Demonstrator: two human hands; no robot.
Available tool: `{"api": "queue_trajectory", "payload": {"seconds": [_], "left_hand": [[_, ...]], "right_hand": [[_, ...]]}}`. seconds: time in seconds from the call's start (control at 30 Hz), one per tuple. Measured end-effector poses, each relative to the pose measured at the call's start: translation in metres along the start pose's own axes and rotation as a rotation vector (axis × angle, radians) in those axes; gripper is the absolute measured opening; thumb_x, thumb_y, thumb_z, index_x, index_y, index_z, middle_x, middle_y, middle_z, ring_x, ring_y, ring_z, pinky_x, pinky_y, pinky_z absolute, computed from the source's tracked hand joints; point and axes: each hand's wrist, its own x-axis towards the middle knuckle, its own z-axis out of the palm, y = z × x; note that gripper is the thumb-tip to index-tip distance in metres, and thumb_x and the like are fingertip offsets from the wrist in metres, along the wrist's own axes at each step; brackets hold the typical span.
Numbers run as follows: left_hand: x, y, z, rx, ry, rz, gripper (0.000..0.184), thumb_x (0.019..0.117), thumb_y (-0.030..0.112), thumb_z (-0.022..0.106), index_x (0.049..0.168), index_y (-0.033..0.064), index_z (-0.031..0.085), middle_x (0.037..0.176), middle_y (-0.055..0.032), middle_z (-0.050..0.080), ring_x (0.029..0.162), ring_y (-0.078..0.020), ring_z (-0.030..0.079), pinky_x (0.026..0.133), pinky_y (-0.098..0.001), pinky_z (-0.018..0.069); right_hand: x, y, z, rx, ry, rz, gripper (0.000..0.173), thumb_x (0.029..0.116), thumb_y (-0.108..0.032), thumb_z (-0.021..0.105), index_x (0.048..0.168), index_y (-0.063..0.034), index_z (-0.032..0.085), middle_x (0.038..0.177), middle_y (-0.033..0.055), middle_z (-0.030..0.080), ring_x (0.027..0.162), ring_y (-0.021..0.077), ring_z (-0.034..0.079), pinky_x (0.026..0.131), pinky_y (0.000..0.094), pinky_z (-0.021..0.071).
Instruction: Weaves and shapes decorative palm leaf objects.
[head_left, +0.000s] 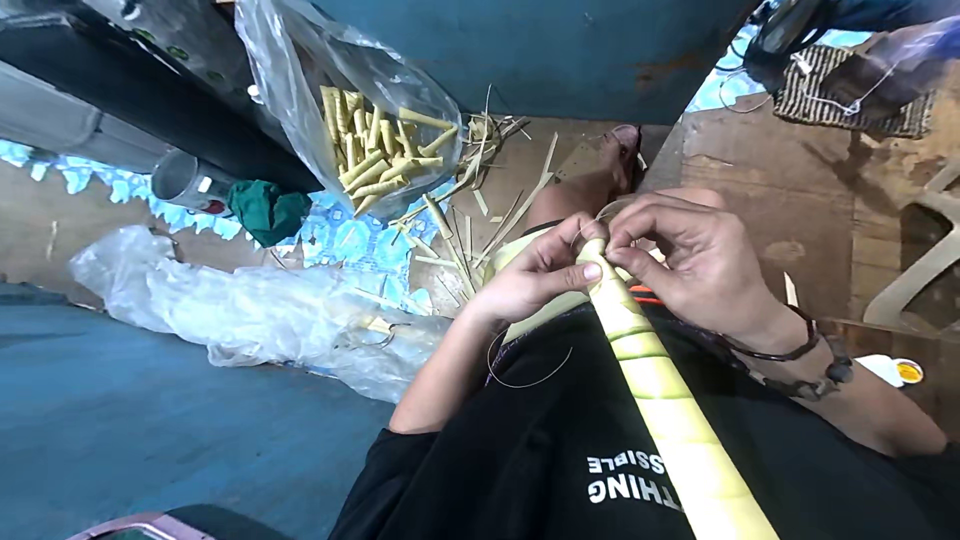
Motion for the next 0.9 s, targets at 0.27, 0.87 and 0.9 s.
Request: {"api": "queue_trajectory", "payload": {"seconds": [0.27,0.87,0.9], "left_hand": [[0.004,-0.010,-0.010,0.090,0.110,0.013,0.012,0.0948,0.007,0.066,0.104,0.0148,0.065,0.106,0.0054,0.069,0.099,-0.0047,0.066,0.088,-0.0260,0.0560],[0.004,-0.027,-0.047,0.068,0.857,-0.019,0.019,0.1048,0.007,0.051,0.122,0.0054,0.059,0.109,-0.0032,0.068,0.096,-0.0108,0.067,0.090,-0.0312,0.0554],[0.002,-0.027,-0.039,0.142,0.802,-0.067,0.023,0.1042,0.008,0.052,0.126,0.0092,0.058,0.111,-0.0002,0.066,0.095,-0.0074,0.065,0.088,-0.0290,0.0546]], "right_hand": [[-0.012,0.018,-0.012,0.005,0.000,0.070,0.006,0.0875,-0.007,0.077,0.092,-0.0038,0.075,0.097,0.0012,0.072,0.088,0.0063,0.069,0.078,0.0213,0.0612],[-0.081,0.078,-0.052,-0.443,-0.541,0.665,0.036,0.1010,-0.013,0.063,0.135,-0.0016,0.059,0.109,0.0247,0.069,0.099,0.0386,0.068,0.090,0.0571,0.0529],[-0.079,0.078,-0.049,-0.450,-0.461,0.613,0.036,0.1036,-0.017,0.059,0.136,-0.0012,0.059,0.109,0.0251,0.068,0.099,0.0385,0.069,0.090,0.0574,0.0532]]}}
